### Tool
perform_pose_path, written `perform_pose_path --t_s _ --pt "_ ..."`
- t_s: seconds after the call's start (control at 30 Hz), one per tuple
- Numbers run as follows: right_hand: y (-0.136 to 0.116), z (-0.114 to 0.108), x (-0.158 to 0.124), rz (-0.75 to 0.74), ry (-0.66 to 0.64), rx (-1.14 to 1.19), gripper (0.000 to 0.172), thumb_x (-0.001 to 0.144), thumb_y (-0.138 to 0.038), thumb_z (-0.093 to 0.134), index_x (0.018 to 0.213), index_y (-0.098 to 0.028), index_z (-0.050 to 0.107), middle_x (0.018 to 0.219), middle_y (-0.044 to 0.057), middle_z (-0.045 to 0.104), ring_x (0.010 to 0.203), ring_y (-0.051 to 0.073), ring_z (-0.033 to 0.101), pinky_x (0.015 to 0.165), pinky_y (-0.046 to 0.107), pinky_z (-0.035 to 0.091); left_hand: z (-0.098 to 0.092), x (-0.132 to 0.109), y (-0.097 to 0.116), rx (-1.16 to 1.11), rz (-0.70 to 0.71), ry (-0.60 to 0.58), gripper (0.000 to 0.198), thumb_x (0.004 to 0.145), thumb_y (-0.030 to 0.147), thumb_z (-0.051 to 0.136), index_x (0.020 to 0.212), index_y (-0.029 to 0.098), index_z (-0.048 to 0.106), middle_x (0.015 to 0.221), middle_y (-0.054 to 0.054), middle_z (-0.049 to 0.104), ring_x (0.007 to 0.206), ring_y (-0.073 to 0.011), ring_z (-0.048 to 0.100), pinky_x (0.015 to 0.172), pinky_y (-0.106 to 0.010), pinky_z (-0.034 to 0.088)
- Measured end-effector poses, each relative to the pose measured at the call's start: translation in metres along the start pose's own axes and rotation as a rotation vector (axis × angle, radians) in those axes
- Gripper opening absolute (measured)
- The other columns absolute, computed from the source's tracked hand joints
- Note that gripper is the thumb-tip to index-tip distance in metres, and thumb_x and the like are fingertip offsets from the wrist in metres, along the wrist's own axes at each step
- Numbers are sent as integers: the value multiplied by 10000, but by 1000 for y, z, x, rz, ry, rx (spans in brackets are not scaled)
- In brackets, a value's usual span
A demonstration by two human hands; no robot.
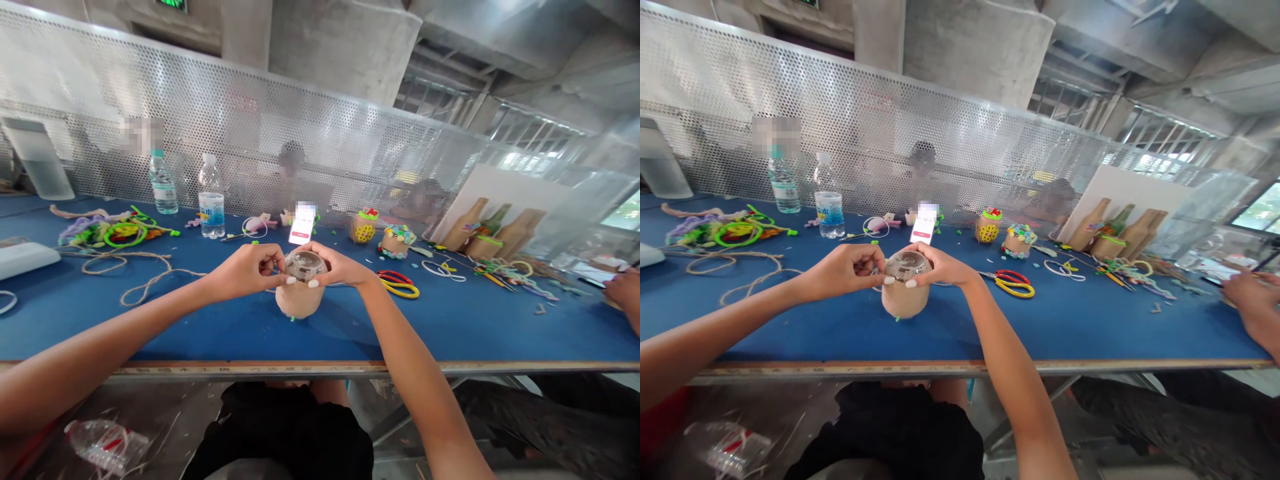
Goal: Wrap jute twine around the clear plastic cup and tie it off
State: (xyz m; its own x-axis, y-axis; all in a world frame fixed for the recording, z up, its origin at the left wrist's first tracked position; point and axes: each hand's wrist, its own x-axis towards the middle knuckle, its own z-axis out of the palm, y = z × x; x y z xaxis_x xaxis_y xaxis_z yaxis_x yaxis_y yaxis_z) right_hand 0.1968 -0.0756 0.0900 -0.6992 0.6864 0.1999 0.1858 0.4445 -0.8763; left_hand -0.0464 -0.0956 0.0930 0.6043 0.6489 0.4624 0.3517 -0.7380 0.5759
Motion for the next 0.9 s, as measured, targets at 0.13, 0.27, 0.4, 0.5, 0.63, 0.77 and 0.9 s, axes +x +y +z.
perform_pose_path --t_s 0.13,0.27,0.4,0.5,0.63,0.77,0.9 --pt "-6 0 0 -50 -37 6 616 648 -319 811 1197 -203 557 1170 68 605 1099 234 571 989 422 436 -1 1 3 -46 -19 -44 220 770 356 655 790 154 573 505 71 382 466 -81 336 462 -193 258" --pt "-7 -3 -1 -50 -19 -66 645 640 -318 812 1232 -201 585 1201 75 605 1166 265 536 1022 442 417 -4 3 5 -78 -30 -87 208 772 348 645 776 151 579 492 68 377 457 -81 329 452 -193 249" --pt "-2 -5 -2 -43 -10 -30 752 634 -296 820 1327 -223 538 1326 77 542 1246 265 487 1076 428 377 -6 4 5 -97 -42 -110 191 767 329 639 763 147 580 497 61 386 462 -81 334 449 -190 257" --pt "2 -5 -3 -30 -36 75 907 645 -258 813 1446 -284 388 1349 64 514 1172 227 549 1019 387 435 -7 5 5 -114 -58 -124 192 758 329 645 767 147 585 503 54 400 468 -82 343 449 -187 270" --pt "5 -6 -3 -15 -53 128 964 648 -231 810 1474 -330 322 1310 41 510 1065 181 598 914 305 489 -9 5 4 -130 -71 -145 206 750 344 649 772 147 590 514 41 437 478 -86 362 451 -186 286" --pt "5 -7 -4 -21 -47 122 912 650 -231 810 1449 -304 376 1314 44 509 1093 188 585 939 309 477 -10 6 3 -143 -81 -151 226 744 363 653 767 148 589 509 46 429 475 -83 362 450 -181 296" --pt "6 -7 -3 -37 -46 117 866 651 -255 814 1419 -290 418 1324 53 514 1125 202 575 979 343 462 -10 6 1 -158 -87 -165 242 738 375 662 773 147 592 524 37 460 484 -85 395 456 -180 314"
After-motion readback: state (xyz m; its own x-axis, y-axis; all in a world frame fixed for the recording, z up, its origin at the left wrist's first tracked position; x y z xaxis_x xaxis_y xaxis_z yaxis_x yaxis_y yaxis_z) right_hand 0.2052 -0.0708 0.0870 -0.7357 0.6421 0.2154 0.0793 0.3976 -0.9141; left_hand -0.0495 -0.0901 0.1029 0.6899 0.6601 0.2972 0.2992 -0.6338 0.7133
